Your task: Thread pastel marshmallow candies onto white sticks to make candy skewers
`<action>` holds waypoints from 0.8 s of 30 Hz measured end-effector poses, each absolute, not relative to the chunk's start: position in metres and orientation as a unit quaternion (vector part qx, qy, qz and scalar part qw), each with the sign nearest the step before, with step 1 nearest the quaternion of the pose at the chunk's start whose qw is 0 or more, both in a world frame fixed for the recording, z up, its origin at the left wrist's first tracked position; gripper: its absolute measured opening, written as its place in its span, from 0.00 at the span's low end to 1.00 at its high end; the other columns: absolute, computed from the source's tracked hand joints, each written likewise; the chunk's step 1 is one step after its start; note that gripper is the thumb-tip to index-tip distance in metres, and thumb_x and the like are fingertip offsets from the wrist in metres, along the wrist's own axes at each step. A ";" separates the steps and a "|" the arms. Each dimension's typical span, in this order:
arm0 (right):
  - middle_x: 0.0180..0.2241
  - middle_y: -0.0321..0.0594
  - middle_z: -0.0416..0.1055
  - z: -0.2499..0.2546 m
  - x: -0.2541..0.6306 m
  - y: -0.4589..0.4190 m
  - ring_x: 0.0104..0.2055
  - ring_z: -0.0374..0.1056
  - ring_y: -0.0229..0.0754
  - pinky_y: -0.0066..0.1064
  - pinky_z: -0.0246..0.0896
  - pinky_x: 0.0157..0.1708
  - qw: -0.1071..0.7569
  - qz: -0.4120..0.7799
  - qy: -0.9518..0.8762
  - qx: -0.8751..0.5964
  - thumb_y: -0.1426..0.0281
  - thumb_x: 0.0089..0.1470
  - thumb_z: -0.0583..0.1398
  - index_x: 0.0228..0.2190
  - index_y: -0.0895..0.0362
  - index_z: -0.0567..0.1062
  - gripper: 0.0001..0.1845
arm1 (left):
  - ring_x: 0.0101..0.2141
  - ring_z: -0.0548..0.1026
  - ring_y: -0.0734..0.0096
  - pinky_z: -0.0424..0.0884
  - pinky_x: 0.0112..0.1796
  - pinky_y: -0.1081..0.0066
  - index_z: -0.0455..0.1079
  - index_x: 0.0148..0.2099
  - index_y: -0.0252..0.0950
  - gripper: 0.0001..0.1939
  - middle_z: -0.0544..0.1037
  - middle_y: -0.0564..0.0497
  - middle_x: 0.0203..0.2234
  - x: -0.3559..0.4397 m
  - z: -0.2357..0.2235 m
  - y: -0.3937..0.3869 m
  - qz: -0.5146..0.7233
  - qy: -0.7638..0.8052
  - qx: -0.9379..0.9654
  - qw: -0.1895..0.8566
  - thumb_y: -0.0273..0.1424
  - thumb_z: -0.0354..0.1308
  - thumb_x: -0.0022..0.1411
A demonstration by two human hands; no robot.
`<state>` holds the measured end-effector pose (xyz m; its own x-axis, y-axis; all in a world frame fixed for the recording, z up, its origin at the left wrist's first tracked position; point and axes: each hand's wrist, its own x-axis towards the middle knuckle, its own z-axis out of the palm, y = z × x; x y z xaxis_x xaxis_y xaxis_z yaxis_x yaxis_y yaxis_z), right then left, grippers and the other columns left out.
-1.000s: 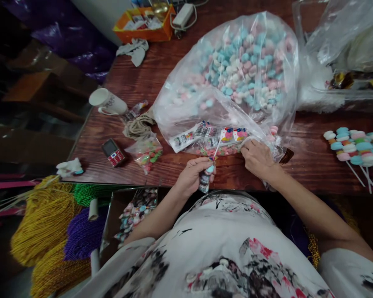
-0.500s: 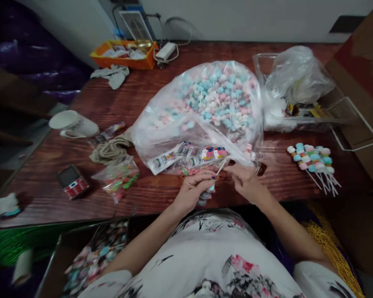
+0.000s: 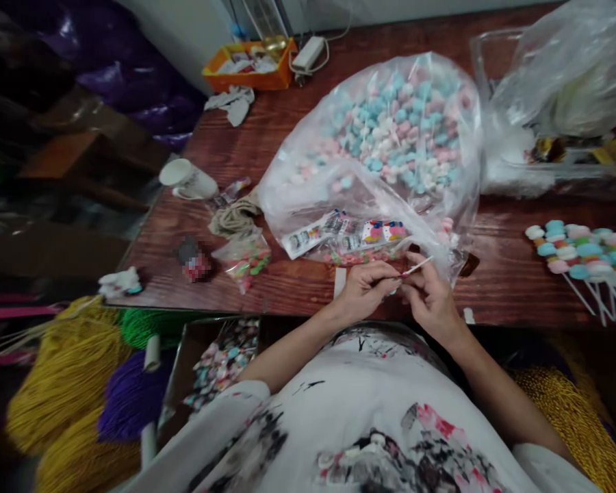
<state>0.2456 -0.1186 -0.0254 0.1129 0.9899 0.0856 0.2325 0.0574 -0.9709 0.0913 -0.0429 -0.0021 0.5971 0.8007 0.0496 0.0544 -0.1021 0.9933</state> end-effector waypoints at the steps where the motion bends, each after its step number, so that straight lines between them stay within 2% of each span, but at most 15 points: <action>1: 0.32 0.35 0.76 -0.027 0.246 -0.119 0.24 0.69 0.34 0.27 0.70 0.25 0.482 0.393 -0.538 -0.568 0.70 0.57 0.59 0.59 0.51 0.59 0.30 | 0.30 0.72 0.73 0.68 0.37 0.72 0.78 0.33 0.33 0.10 0.76 0.49 0.27 0.090 -0.004 -0.042 0.318 0.324 0.662 0.597 0.34 0.59 0.58; 3: 0.31 0.35 0.76 -0.030 0.248 -0.119 0.25 0.69 0.35 0.27 0.69 0.25 0.468 0.414 -0.538 -0.566 0.69 0.56 0.60 0.56 0.52 0.65 0.26 | 0.27 0.70 0.76 0.66 0.33 0.74 0.78 0.33 0.33 0.10 0.75 0.50 0.26 0.088 -0.009 -0.042 0.325 0.339 0.630 0.619 0.34 0.61 0.57; 5: 0.28 0.34 0.75 -0.031 0.252 -0.118 0.23 0.67 0.34 0.26 0.65 0.24 0.441 0.425 -0.551 -0.567 0.68 0.56 0.60 0.46 0.54 0.73 0.15 | 0.26 0.69 0.78 0.64 0.31 0.75 0.78 0.32 0.32 0.10 0.74 0.52 0.24 0.086 -0.013 -0.041 0.326 0.353 0.595 0.645 0.35 0.63 0.55; 7: 0.25 0.34 0.74 -0.030 0.255 -0.116 0.24 0.67 0.34 0.26 0.63 0.25 0.400 0.411 -0.589 -0.570 0.68 0.57 0.60 0.35 0.56 0.76 0.06 | 0.26 0.69 0.79 0.64 0.30 0.75 0.79 0.32 0.32 0.10 0.74 0.52 0.24 0.085 -0.016 -0.041 0.317 0.357 0.570 0.669 0.35 0.65 0.53; 10: 0.26 0.36 0.75 -0.025 0.262 -0.116 0.29 0.70 0.36 0.28 0.64 0.30 0.354 0.370 -0.643 -0.570 0.71 0.56 0.59 0.28 0.56 0.77 0.07 | 0.25 0.69 0.80 0.64 0.29 0.77 0.79 0.32 0.33 0.10 0.75 0.53 0.24 0.083 -0.019 -0.039 0.310 0.368 0.538 0.692 0.35 0.66 0.51; 12: 0.27 0.35 0.75 -0.020 0.267 -0.119 0.29 0.70 0.37 0.28 0.64 0.30 0.367 0.341 -0.644 -0.578 0.71 0.56 0.60 0.29 0.55 0.77 0.06 | 0.24 0.69 0.81 0.65 0.28 0.77 0.79 0.32 0.34 0.10 0.75 0.54 0.23 0.082 -0.021 -0.038 0.316 0.382 0.521 0.695 0.36 0.67 0.51; 15: 0.27 0.34 0.76 -0.012 0.272 -0.127 0.27 0.70 0.36 0.28 0.65 0.29 0.445 0.264 -0.614 -0.596 0.72 0.54 0.61 0.32 0.53 0.79 0.05 | 0.23 0.70 0.81 0.67 0.27 0.77 0.79 0.35 0.34 0.15 0.76 0.53 0.24 0.082 -0.025 -0.036 0.311 0.401 0.495 0.706 0.40 0.67 0.51; 17: 0.29 0.34 0.77 -0.009 0.268 -0.130 0.28 0.71 0.36 0.28 0.66 0.30 0.488 0.204 -0.616 -0.584 0.75 0.53 0.62 0.35 0.52 0.79 0.09 | 0.20 0.69 0.81 0.67 0.24 0.77 0.79 0.37 0.33 0.17 0.75 0.53 0.24 0.084 -0.027 -0.036 0.291 0.405 0.482 0.720 0.42 0.66 0.51; 21: 0.32 0.37 0.78 -0.010 0.247 -0.121 0.30 0.73 0.37 0.28 0.67 0.30 0.475 0.151 -0.692 -0.522 0.79 0.54 0.59 0.44 0.51 0.78 0.18 | 0.20 0.67 0.83 0.65 0.23 0.79 0.78 0.36 0.32 0.15 0.74 0.54 0.22 0.092 -0.027 -0.041 0.305 0.389 0.474 0.729 0.39 0.64 0.52; 24: 0.36 0.40 0.79 -0.015 0.237 -0.109 0.34 0.75 0.38 0.29 0.69 0.34 0.465 0.161 -0.699 -0.519 0.80 0.57 0.56 0.49 0.52 0.76 0.21 | 0.22 0.68 0.83 0.66 0.25 0.80 0.77 0.35 0.32 0.12 0.75 0.54 0.24 0.092 -0.022 -0.046 0.303 0.378 0.459 0.745 0.35 0.61 0.52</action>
<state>0.2368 -0.1093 -0.0152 -0.0291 0.8750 0.4833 0.5758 0.4098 -0.7074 0.0918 -0.0459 -0.0224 0.5309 0.7982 -0.2846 -0.1057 0.3956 0.9123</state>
